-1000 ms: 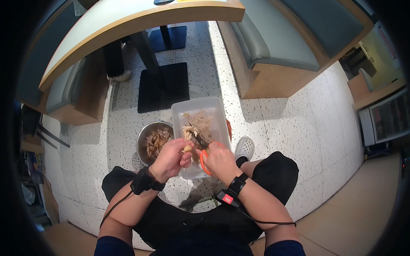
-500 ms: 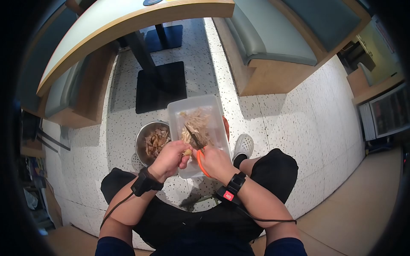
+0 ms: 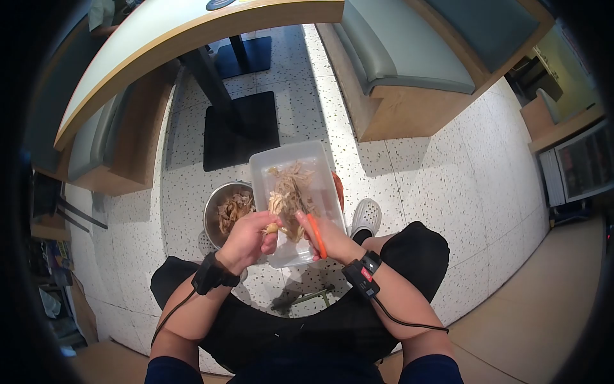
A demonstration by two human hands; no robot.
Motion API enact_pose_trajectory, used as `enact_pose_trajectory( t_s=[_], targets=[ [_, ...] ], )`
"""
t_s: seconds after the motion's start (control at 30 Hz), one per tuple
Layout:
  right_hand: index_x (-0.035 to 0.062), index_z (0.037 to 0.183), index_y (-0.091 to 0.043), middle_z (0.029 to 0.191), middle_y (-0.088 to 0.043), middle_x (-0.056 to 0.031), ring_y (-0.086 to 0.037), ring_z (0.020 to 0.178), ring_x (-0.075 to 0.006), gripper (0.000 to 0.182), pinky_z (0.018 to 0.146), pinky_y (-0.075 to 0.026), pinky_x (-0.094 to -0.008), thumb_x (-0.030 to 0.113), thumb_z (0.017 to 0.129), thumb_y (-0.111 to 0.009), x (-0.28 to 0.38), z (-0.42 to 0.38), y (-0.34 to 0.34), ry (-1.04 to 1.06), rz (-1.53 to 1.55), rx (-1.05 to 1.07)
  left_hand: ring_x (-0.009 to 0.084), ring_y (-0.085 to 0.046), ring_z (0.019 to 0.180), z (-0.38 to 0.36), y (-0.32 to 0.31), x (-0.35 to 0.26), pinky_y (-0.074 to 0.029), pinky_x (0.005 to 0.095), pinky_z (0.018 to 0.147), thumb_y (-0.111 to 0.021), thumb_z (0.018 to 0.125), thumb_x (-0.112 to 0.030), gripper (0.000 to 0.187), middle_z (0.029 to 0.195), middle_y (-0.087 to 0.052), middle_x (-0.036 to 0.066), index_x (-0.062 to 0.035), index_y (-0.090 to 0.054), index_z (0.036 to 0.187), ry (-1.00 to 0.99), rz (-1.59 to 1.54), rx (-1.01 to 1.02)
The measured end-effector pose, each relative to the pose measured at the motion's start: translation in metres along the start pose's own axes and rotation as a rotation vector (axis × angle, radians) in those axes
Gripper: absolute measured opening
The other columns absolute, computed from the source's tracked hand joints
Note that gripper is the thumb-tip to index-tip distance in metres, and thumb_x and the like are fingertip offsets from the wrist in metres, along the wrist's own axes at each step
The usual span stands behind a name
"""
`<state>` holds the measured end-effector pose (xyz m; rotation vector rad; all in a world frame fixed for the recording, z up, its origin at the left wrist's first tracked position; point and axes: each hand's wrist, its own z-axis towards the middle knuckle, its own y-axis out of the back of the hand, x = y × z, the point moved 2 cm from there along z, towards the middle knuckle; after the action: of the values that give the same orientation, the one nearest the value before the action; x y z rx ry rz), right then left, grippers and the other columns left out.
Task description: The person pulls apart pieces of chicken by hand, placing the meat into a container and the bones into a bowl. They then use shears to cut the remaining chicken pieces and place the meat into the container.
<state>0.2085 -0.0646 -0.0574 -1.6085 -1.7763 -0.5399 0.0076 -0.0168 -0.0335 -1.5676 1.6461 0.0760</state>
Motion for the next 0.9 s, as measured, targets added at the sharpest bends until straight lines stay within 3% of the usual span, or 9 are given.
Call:
enact_pose_trajectory(
  t_s=[0.07,0.1,0.13,0.2,0.4,0.53,0.6,0.83,0.9],
  targets=[
    [-0.0001,0.089,-0.057,0.074,-0.06,-0.0096,-0.063,0.062,-0.0247,0.062,0.058,-0.054,-0.0383,0.06,0.102,-0.049,0.001,0.001,-0.006,0.177,-0.443,-0.068,0.0134,-0.046,0.05,-0.002,0.003,-0.003,-0.036,0.0277,0.049,-0.054,0.103,-0.018,0.018,0.062,-0.051,0.003,-0.0026,-0.06,0.095,-0.001,-0.114,0.078],
    [-0.0041,0.104,-0.06,0.091,-0.068,-0.0203,-0.068,0.083,-0.0391,0.062,0.075,-0.055,-0.0456,0.057,0.099,-0.056,0.002,0.003,-0.012,0.167,-0.703,-0.222,0.0134,-0.046,0.05,-0.002,0.005,-0.004,-0.036,0.0277,0.049,-0.054,0.103,-0.018,0.018,0.062,-0.051,0.003,-0.0026,-0.06,0.095,-0.003,-0.113,0.073],
    [-0.0041,0.104,-0.06,0.091,-0.068,-0.0203,-0.068,0.083,-0.0391,0.062,0.075,-0.055,-0.0456,0.057,0.099,-0.056,0.003,0.0,-0.013,0.171,-0.702,-0.216,0.0139,-0.044,0.05,-0.002,0.006,-0.005,-0.036,0.0286,0.051,-0.051,0.104,-0.02,0.02,0.061,-0.05,0.003,-0.0034,-0.059,0.096,-0.029,-0.157,0.101],
    [-0.0097,0.107,-0.058,0.099,-0.068,-0.0313,-0.066,0.103,-0.044,0.07,0.087,-0.053,-0.0455,0.058,0.094,-0.063,0.014,-0.016,-0.016,0.203,-0.761,-0.347,0.0144,-0.043,0.049,-0.003,0.009,-0.007,-0.036,0.0294,0.053,-0.049,0.105,-0.022,0.022,0.06,-0.049,0.003,-0.0041,-0.059,0.097,-0.059,-0.201,0.123],
    [-0.0067,0.103,-0.057,0.096,-0.064,-0.028,-0.064,0.096,-0.0446,0.058,0.085,-0.052,-0.0488,0.047,0.089,-0.073,0.01,-0.015,-0.019,0.56,-0.809,-0.451,0.0156,-0.043,0.05,-0.001,0.007,-0.01,-0.035,0.0305,0.055,-0.046,0.106,-0.024,0.023,0.063,-0.049,0.003,-0.0058,-0.058,0.099,-0.142,-0.278,0.253],
    [-0.0067,0.117,-0.053,0.105,-0.063,-0.0279,-0.064,0.098,-0.0447,0.058,0.084,-0.052,-0.0484,0.042,0.092,-0.071,0.006,-0.01,-0.023,0.546,-0.884,-0.455,0.0157,-0.041,0.051,-0.001,-0.002,-0.006,-0.035,0.0307,0.056,-0.047,0.106,-0.027,0.024,0.063,-0.047,0.004,-0.0061,-0.057,0.099,-0.128,-0.234,0.279],
    [-0.0074,0.103,-0.053,0.096,-0.062,-0.0285,-0.062,0.093,-0.0456,0.053,0.082,-0.05,-0.0497,0.041,0.09,-0.072,0.01,-0.009,-0.023,0.658,-0.849,-0.507,0.0156,-0.041,0.052,-0.002,-0.004,-0.007,-0.035,0.0307,0.057,-0.047,0.106,-0.028,0.025,0.062,-0.046,0.004,-0.0061,-0.057,0.099,-0.117,-0.207,0.286],
    [-0.0048,0.099,-0.051,0.094,-0.061,-0.0279,-0.062,0.09,-0.0447,0.047,0.079,-0.05,-0.0499,0.038,0.093,-0.069,0.017,-0.015,-0.019,0.684,-0.875,-0.486,0.0151,-0.04,0.053,-0.005,-0.004,-0.008,-0.034,0.0294,0.055,-0.048,0.107,-0.028,0.028,0.062,-0.046,0.004,-0.0035,-0.057,0.096,-0.072,-0.11,0.411],
    [-0.0037,0.102,-0.052,0.09,-0.06,-0.0249,-0.061,0.083,-0.0456,0.042,0.071,-0.05,-0.0499,0.036,0.096,-0.067,0.017,-0.016,-0.02,0.689,-0.873,-0.502,0.0152,-0.04,0.054,-0.005,-0.005,-0.006,-0.035,0.0289,0.054,-0.05,0.107,-0.025,0.026,0.063,-0.047,0.005,-0.002,-0.058,0.097,-0.062,-0.143,0.416]
  ],
)
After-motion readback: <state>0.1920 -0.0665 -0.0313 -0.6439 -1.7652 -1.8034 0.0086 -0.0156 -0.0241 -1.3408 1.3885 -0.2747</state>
